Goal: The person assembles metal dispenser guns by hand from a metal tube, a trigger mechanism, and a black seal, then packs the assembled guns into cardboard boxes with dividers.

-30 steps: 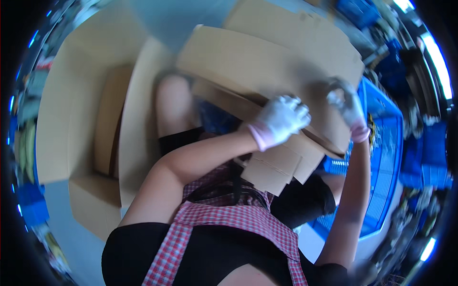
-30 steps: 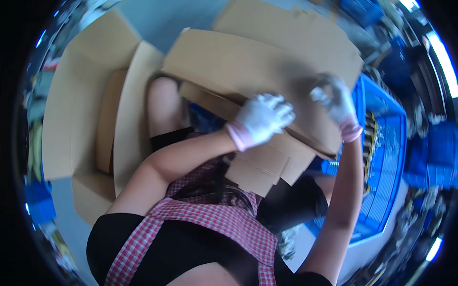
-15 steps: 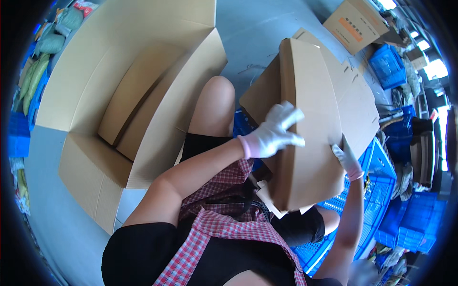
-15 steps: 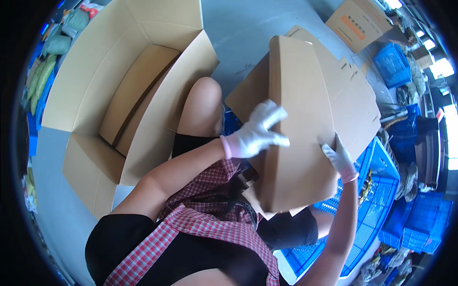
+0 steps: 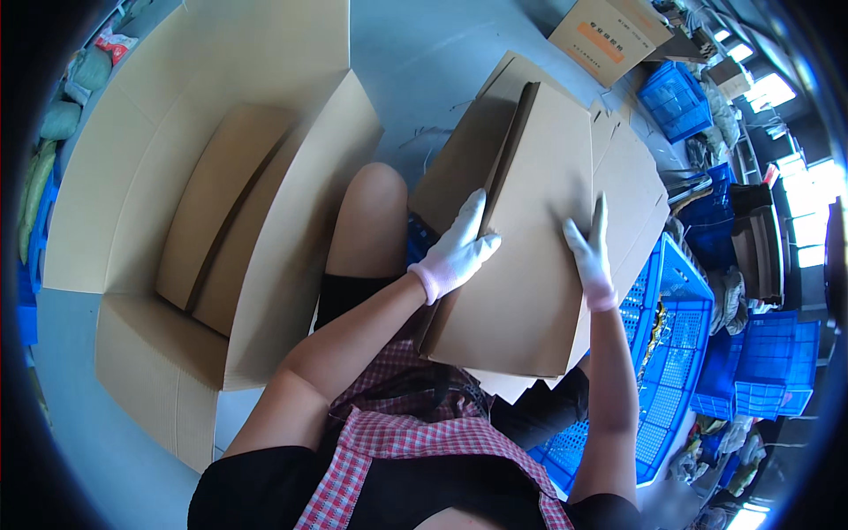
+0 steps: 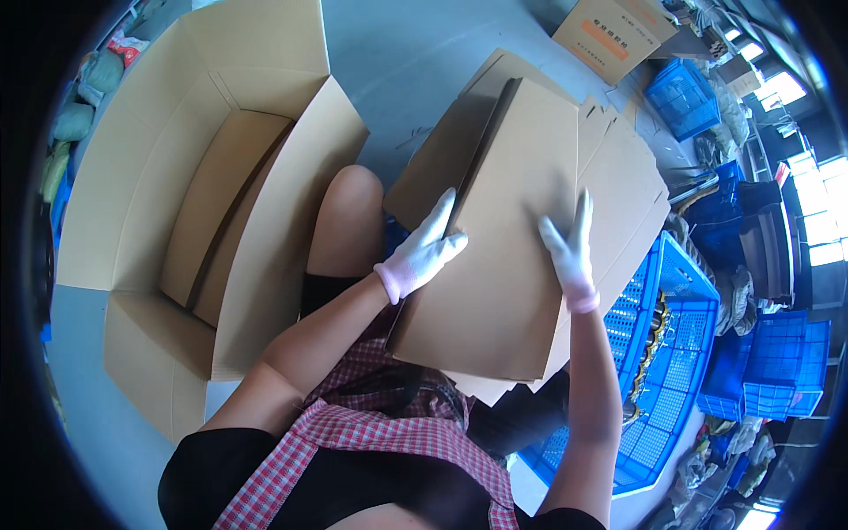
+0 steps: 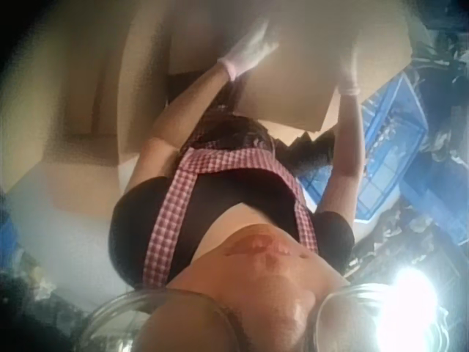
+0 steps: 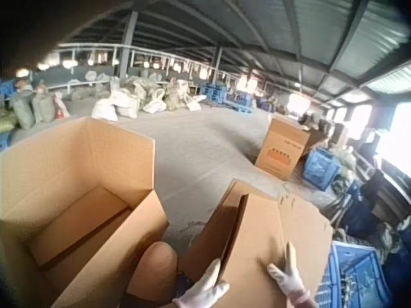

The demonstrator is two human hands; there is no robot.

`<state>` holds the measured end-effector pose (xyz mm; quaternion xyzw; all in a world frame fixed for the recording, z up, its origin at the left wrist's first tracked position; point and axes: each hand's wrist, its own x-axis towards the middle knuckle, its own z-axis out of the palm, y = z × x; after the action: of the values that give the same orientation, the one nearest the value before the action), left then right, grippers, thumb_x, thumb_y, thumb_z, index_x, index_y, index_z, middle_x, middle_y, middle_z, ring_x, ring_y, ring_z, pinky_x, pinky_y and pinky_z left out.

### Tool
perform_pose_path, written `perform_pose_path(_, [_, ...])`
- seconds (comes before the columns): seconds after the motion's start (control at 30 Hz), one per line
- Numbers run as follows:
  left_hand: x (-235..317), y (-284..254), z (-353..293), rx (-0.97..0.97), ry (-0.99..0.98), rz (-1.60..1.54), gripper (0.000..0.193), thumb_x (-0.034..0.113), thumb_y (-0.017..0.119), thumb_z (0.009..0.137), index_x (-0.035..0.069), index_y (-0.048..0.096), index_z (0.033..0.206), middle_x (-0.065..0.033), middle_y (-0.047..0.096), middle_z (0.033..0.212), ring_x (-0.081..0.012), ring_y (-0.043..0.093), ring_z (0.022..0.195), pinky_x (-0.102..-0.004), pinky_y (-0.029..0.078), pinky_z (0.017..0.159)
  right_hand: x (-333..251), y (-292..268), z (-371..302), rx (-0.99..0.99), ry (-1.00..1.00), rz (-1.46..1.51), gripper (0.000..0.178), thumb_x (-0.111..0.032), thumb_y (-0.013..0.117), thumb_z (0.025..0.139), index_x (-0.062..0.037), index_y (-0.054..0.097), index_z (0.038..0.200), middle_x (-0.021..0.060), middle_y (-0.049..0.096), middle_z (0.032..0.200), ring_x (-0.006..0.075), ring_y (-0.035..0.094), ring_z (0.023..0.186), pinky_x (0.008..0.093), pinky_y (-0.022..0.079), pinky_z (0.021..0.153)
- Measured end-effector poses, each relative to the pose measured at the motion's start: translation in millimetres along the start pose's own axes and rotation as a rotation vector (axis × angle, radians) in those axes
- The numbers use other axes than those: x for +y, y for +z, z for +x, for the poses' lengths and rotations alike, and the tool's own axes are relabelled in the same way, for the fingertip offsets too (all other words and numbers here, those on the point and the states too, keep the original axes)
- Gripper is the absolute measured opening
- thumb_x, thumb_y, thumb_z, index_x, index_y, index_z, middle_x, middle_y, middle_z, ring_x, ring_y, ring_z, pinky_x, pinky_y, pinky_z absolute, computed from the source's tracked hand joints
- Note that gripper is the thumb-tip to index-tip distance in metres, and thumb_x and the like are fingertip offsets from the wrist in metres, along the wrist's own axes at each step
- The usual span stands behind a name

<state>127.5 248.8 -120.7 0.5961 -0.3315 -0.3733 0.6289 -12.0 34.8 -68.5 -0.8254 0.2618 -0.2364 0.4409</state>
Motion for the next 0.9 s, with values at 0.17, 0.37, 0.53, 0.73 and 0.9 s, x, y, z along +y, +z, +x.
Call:
perform_pose_path(0.17, [28.5,-2.7,-11.4,0.045,0.08,0.268,0.074,0.014,0.051,0.095,-0.008,0.005,0.148,-0.0266,0.017,0.154,-0.0316,0.016,0.145,-0.0351,0.015,0.117,-46.0,47.4,140.2,-0.107,-0.463,-0.906,0.064,-0.04,0.066,0.086,-0.011,0.045,0.139,0.0209,0.034,0.148,0.0393,0.033,0.136,0.0434,0.03,0.111])
perform_pose_path(0.37, [40.7,3.1,-17.2,0.001,0.005,0.191,0.073,0.018,0.049,0.095,-0.008,0.005,0.148,-0.0275,0.011,0.155,-0.0335,0.011,0.146,-0.0352,0.012,0.118,-31.5,83.9,195.0,-0.143,-0.415,-0.69,0.043,-0.036,0.053,0.092,-0.0154,0.052,0.13,0.0146,0.052,0.131,0.0346,0.047,0.124,0.0469,0.037,0.105])
perform_pose_path(0.53, [19.6,-4.6,-22.0,0.072,0.07,0.34,0.073,0.019,0.048,0.095,-0.008,0.007,0.148,-0.0286,0.011,0.154,-0.035,0.012,0.145,-0.0355,0.013,0.118,-69.0,113.4,197.7,-0.302,-0.474,-1.152,0.043,-0.026,0.05,0.092,-0.0203,0.05,0.135,0.0127,0.063,0.117,0.0339,0.058,0.109,0.0472,0.046,0.092])
perform_pose_path(0.73, [47.5,0.4,2.0,-0.058,-0.016,0.151,0.078,0.021,0.05,0.094,0.003,0.002,0.152,-0.021,0.004,0.159,-0.0325,0.052,0.12,-0.0353,0.045,0.096,-46.8,34.5,244.3,-0.515,-0.278,-0.946,0.056,-0.04,0.055,0.091,-0.0218,0.045,0.142,0.0187,0.063,0.114,0.0343,0.059,0.108,0.0436,0.038,0.102])
perform_pose_path(0.9, [32.0,-6.7,-8.9,0.08,0.034,0.25,0.084,0.019,0.053,0.09,-0.001,-0.001,0.15,-0.0253,0.007,0.157,-0.0341,0.028,0.141,-0.0333,0.03,0.11,45.9,-44.0,137.9,-0.103,-0.213,-0.673,0.071,-0.03,0.057,0.095,-0.0024,0.021,0.15,0.0199,0.021,0.155,0.0337,0.021,0.143,0.0418,0.02,0.117])
